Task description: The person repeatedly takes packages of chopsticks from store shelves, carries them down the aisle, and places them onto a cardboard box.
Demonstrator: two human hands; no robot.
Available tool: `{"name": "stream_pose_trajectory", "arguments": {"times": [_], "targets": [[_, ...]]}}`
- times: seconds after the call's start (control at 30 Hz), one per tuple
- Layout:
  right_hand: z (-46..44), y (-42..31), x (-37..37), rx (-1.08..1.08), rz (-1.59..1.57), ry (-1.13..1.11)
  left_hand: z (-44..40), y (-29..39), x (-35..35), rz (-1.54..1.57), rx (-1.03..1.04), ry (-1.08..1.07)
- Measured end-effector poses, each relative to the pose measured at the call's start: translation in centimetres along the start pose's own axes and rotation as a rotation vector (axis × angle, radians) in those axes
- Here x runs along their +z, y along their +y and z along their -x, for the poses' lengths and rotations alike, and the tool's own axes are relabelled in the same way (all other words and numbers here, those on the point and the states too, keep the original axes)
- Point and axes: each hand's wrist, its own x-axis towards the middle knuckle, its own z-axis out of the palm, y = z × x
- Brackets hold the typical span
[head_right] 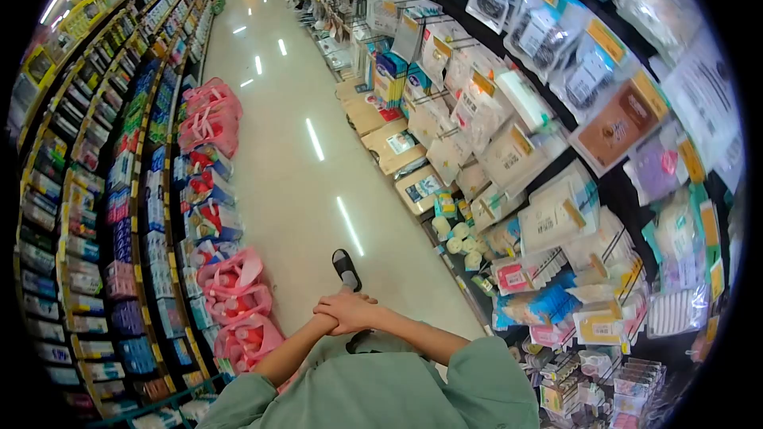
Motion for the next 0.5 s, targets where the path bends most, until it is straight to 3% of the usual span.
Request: {"name": "stream_pose_trajectory", "arguments": {"times": [0.23,0.5], "targets": [[-12.1,6.6,-11.8,0.14,-0.18,-0.212,-3.4,-14.0,-8.8,0.02,0.06,0.019],[-24.8,11.8,-23.4,-0.031,-0.101,-0.031,-4.6,-28.3,-20.9,-0.022,0.008,0.048]]}}
